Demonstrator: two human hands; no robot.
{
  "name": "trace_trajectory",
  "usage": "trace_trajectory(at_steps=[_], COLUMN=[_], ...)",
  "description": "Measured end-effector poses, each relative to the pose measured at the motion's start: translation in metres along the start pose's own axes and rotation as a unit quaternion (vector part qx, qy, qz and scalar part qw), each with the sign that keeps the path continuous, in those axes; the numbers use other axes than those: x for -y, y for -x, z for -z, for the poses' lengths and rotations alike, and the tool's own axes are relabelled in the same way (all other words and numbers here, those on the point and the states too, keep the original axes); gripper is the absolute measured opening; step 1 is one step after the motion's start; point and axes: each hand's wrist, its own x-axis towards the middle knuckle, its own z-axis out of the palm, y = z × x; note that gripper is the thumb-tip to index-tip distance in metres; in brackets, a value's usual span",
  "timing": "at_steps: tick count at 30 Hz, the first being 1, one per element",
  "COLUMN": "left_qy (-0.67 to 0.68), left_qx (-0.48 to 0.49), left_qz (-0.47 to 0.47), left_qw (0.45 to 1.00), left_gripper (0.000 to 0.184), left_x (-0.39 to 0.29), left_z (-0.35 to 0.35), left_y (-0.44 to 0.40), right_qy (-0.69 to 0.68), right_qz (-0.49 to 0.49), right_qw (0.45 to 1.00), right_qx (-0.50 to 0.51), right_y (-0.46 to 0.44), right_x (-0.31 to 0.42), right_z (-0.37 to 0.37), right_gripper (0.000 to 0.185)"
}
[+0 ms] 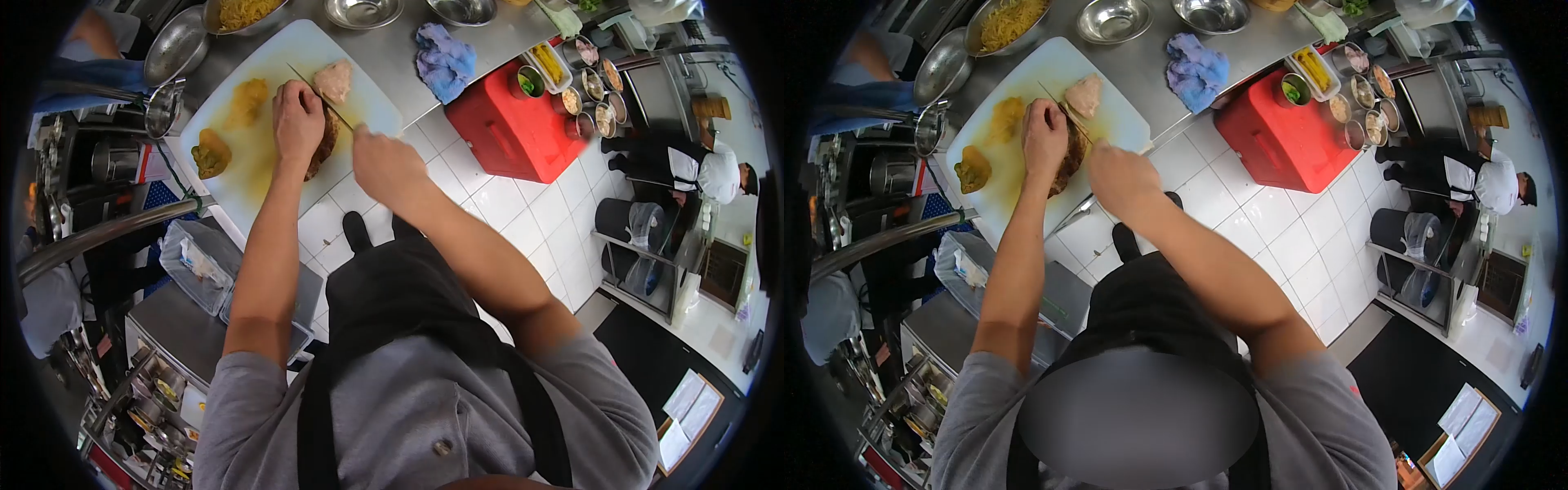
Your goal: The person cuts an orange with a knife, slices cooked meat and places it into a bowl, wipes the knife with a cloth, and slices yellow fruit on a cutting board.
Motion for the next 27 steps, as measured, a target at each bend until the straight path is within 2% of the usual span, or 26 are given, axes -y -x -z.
trace_trajectory(at_steps=[4,7,9,10,12,16,18,19,21,24,27], left_qy=[-0.007,-0.020,-0.016,-0.012,-0.011,-0.013,-0.016,-0.016,-0.008,-0.011,-0.023], left_qx=[-0.006,-0.017,-0.012,-0.007,-0.013,-0.029,-0.018,-0.008,-0.008,-0.015,-0.009], left_qz=[0.019,0.006,0.005,0.002,-0.006,-0.022,-0.022,-0.021,-0.016,-0.005,0.007], left_qw=[1.000,1.000,1.000,1.000,1.000,0.999,0.999,1.000,1.000,1.000,1.000], left_gripper=[0.009,0.008,0.008,0.008,0.008,0.009,0.010,0.010,0.011,0.011,0.011], left_x=[-0.006,-0.002,-0.002,-0.003,-0.004,0.003,0.003,0.001,-0.001,-0.002,-0.003], left_z=[0.004,0.001,0.002,0.002,0.001,-0.002,0.000,0.000,0.001,0.000,0.001], left_y=[-0.002,-0.003,-0.002,-0.001,0.001,-0.003,-0.002,-0.002,0.000,-0.002,-0.002], right_qy=[0.047,0.024,0.034,0.035,0.052,0.020,0.013,0.013,-0.010,-0.006,-0.011], right_qz=[0.049,0.022,-0.065,-0.065,0.056,0.035,-0.045,-0.045,0.013,0.018,-0.006], right_qw=[0.998,0.999,0.995,0.995,0.997,0.999,0.996,0.996,1.000,0.999,1.000], right_qx=[-0.008,-0.002,0.069,0.069,-0.008,0.009,0.076,0.076,0.022,0.028,0.017], right_y=[-0.034,-0.003,0.008,-0.003,-0.031,-0.024,0.011,0.004,-0.014,-0.033,0.014], right_x=[0.000,-0.006,-0.004,-0.005,-0.008,-0.015,-0.017,-0.021,-0.030,-0.031,-0.044], right_z=[-0.008,-0.004,0.000,-0.002,-0.011,-0.012,-0.002,-0.007,-0.025,-0.032,-0.037], right_gripper=[0.020,0.021,0.021,0.021,0.022,0.024,0.024,0.024,0.023,0.022,0.022])
